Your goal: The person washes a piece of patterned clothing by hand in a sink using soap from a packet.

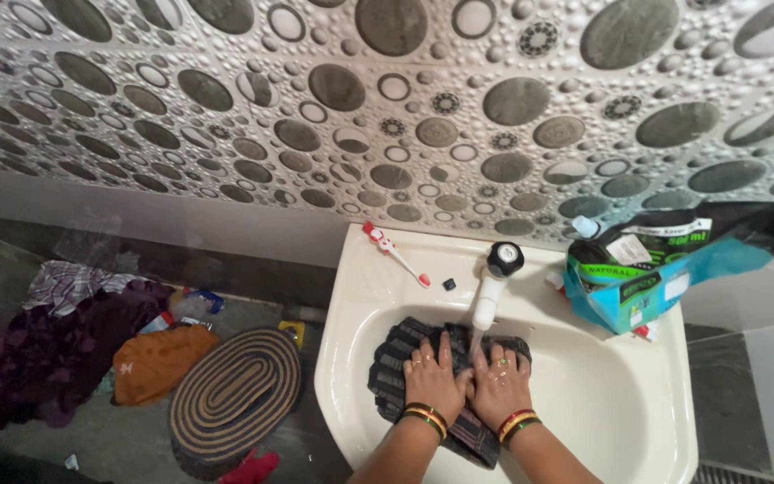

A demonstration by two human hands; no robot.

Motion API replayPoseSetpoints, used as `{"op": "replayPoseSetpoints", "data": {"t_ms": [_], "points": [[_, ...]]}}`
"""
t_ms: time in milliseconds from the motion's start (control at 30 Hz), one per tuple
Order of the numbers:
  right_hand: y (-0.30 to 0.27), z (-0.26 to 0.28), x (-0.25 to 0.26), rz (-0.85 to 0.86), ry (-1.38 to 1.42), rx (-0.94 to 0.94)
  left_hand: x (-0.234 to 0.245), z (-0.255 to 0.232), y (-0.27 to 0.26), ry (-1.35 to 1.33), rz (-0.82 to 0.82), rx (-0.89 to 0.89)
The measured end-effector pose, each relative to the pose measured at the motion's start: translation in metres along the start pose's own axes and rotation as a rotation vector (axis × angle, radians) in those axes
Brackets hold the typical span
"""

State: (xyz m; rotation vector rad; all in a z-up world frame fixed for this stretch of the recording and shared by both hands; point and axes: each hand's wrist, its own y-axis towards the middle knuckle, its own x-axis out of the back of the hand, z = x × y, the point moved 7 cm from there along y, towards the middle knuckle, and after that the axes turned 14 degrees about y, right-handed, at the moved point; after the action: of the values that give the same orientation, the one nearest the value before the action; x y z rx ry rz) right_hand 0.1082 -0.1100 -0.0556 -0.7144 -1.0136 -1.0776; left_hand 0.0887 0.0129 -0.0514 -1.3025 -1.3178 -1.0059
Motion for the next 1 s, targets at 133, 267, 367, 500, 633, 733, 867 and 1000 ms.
{"op": "replayPoseSetpoints", "data": {"t_ms": [133, 267, 367, 500, 633, 733, 867, 1000], "points": [[0.017, -0.004, -0.005, 0.122, -0.012, -0.013, -0.011, -0.002, 0.016, 0.055, 0.087, -0.018], [0.028, -0.003, 0.005, 0.042, 0.051, 0.094, -0.024, -0.001, 0.03, 0.075, 0.08, -0.078], [0.04, -0.01, -0.002, 0.083, 0.001, 0.1, -0.034, 0.001, 0.043, 0.07, 0.103, -0.064], [0.053, -0.021, -0.017, 0.117, -0.023, 0.115, -0.042, 0.002, 0.056, 0.045, 0.109, -0.092], [0.061, -0.027, -0.024, 0.22, 0.025, 0.071, -0.047, 0.007, 0.064, -0.016, 0.105, -0.111], [0.057, -0.024, -0.013, 0.158, 0.047, 0.047, -0.041, 0.006, 0.062, -0.042, 0.073, -0.114], [0.047, -0.012, 0.008, -0.063, 0.059, 0.172, -0.024, 0.003, 0.053, -0.052, -0.015, -0.13], [0.04, 0.001, 0.016, -0.066, 0.016, 0.255, -0.009, 0.0, 0.044, -0.045, -0.052, -0.153]]}}
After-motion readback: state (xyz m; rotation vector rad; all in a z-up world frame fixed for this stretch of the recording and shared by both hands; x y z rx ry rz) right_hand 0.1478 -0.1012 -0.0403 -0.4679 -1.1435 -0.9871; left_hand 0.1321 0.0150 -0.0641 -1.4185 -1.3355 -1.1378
